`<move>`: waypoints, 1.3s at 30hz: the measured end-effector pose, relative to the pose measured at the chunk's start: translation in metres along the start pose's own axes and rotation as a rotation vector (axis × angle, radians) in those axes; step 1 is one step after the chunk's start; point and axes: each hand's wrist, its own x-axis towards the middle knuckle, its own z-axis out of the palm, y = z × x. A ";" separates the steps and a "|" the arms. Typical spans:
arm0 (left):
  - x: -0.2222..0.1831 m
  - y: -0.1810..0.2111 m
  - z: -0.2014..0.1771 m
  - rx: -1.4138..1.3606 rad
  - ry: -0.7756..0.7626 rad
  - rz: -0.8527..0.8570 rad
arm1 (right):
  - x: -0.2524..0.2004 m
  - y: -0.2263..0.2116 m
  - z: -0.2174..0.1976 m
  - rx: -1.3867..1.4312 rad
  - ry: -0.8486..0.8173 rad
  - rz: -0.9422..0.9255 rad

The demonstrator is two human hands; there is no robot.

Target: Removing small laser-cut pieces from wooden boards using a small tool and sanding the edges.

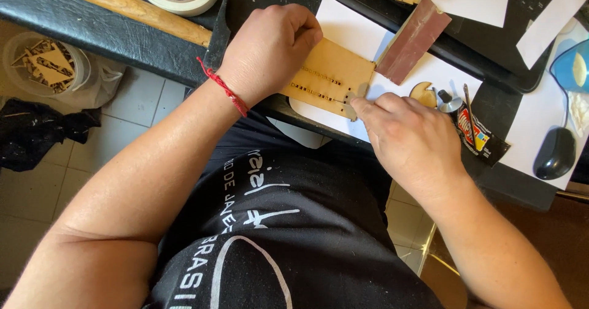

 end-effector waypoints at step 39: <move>0.002 -0.001 0.002 -0.005 -0.011 -0.003 | 0.015 0.000 -0.014 0.008 -0.036 0.004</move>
